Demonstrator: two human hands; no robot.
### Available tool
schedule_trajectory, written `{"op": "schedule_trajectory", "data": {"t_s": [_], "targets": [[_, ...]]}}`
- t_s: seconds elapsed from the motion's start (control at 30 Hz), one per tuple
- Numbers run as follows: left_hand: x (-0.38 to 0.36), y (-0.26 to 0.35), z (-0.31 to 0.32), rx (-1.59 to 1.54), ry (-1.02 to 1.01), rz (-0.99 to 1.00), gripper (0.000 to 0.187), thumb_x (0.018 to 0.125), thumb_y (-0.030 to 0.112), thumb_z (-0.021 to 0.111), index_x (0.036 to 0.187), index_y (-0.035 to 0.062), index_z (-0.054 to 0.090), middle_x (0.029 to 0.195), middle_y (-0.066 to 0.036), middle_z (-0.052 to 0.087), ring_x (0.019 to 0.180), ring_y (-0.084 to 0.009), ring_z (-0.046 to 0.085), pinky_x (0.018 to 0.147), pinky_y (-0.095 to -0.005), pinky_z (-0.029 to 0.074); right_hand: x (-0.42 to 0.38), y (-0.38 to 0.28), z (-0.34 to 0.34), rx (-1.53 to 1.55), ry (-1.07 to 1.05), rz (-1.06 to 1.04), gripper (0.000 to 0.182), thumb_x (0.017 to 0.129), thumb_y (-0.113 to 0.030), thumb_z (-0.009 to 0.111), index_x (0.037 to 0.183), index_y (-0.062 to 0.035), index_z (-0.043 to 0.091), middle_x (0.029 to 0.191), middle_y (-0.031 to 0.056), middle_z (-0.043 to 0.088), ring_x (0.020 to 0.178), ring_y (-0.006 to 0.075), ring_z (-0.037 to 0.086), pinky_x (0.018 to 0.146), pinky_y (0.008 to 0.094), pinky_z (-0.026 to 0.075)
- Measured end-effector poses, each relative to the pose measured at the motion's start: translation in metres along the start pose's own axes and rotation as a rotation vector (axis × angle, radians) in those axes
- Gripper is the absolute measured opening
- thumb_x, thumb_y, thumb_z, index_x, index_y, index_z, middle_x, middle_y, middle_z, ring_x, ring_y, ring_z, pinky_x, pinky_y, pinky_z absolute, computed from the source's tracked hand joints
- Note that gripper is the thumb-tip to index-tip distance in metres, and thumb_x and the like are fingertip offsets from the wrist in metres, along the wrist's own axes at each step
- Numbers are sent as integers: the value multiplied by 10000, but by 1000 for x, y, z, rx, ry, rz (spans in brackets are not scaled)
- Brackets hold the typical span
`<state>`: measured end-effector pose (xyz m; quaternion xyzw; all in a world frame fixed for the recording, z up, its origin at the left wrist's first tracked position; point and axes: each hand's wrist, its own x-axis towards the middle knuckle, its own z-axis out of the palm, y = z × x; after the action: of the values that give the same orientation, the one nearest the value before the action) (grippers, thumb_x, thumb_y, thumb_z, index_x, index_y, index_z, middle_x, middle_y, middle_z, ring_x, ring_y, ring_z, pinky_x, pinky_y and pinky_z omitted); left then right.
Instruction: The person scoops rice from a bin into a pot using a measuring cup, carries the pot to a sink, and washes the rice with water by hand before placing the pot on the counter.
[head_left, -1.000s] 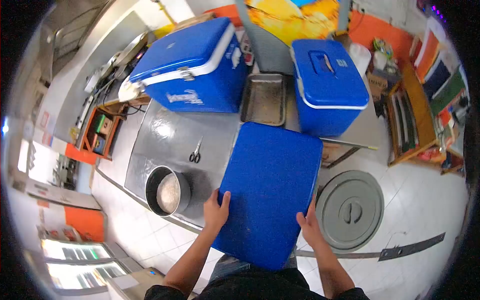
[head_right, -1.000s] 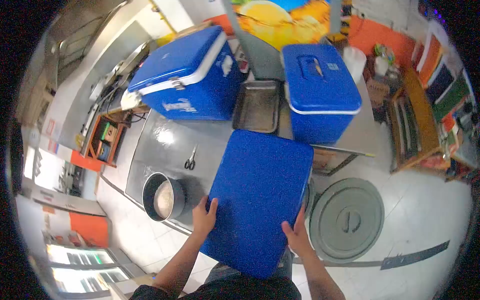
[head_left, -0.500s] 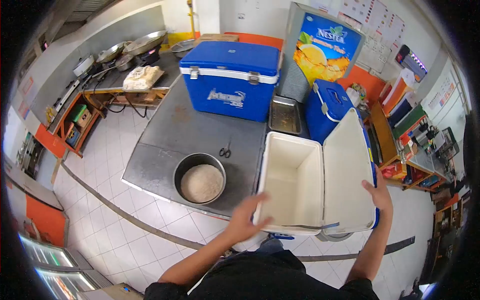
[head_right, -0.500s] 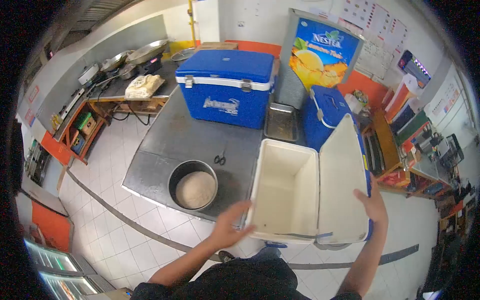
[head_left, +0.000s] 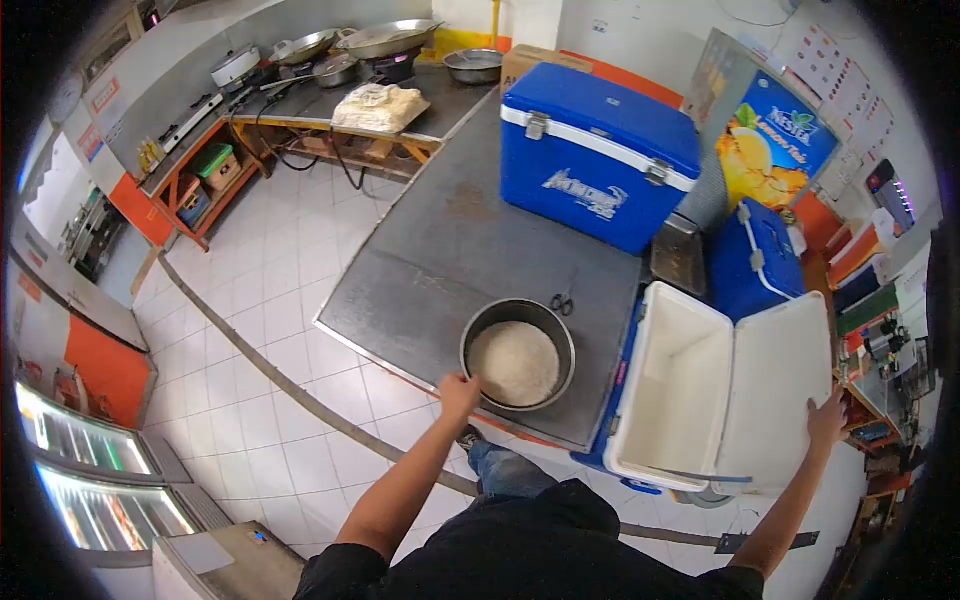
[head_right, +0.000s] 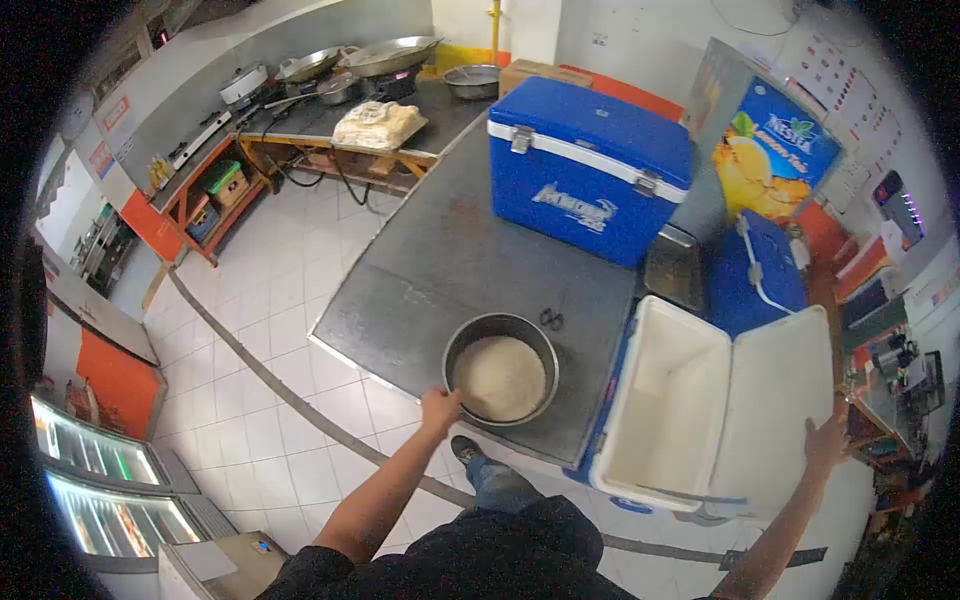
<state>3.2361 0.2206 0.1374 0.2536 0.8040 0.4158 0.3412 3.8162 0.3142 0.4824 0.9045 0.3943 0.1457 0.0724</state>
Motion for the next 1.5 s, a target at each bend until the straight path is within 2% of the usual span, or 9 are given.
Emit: {"op": "schedule_trajectory", "data": {"t_s": [0.1,0.2,0.3,0.47,0.77,0.93,1.07,1.33,1.5], "targets": [[2,30,-16,-25,-28,-97,262,780,194,685,717,-58,656,599,-118,612,543,-189,598,513,-363,486,-1,-65,50,448,412,-472,626,908,-243,671,1462,-98,416,1327,152,600,1202,302,580,1014,401,445],[19,4,-48,18,-34,-62,254,796,183,668,772,-69,687,601,-108,617,547,-180,596,512,-359,477,-114,-214,44,1077,-288,-772,565,887,-78,678,1411,-103,469,952,95,711,877,204,685,785,324,525],[22,7,-124,-114,-51,-110,267,780,194,655,749,-69,684,570,-122,621,517,-198,601,524,-381,482,-230,-335,63,919,-805,-928,900,846,-511,735,1507,-96,287,1257,205,604,1055,297,650,869,385,534],[11,30,-265,-108,58,-105,256,780,187,657,734,-64,678,545,-75,602,491,-116,532,476,-326,424,-400,-439,28,942,-1845,-682,871,872,-299,765,1513,-34,239,1417,173,491,1280,290,503,1089,422,409],[81,-44,-486,-84,268,-156,305,837,247,714,721,-35,700,534,-25,591,484,-92,510,472,-267,402,-636,-614,4,666,-1643,-950,339,755,15,647,1093,42,637,766,121,668,538,219,641,420,353,502],[129,-109,-632,-780,106,-62,206,1007,195,564,1057,7,629,1336,-159,572,1047,-195,647,797,-359,611,-741,-681,-68,786,-2051,-576,480,804,108,527,1273,142,430,1208,296,553,1013,436,645,855,544,589],[144,-157,-731,-462,70,-148,252,988,273,584,1009,26,632,1123,-125,680,1000,-201,654,781,-365,579,-803,-757,-64,828,-2448,115,560,837,127,412,1368,178,241,1355,370,390,1170,605,491,979,661,491],[306,-263,-919,75,50,86,235,963,207,614,1003,-21,652,911,-110,686,777,-197,609,743,-327,506,-939,-921,-173,1234,-2142,-83,620,817,147,388,1407,135,199,1383,353,362,1189,608,475,1000,667,473],[377,-451,-995,119,371,-385,244,959,223,573,995,-3,660,945,-148,679,867,-238,594,835,-364,494,-1033,-1070,-214,1201,-1951,-294,661,789,169,405,1424,53,259,1394,306,376,1189,542,512,917,685,521]]}}
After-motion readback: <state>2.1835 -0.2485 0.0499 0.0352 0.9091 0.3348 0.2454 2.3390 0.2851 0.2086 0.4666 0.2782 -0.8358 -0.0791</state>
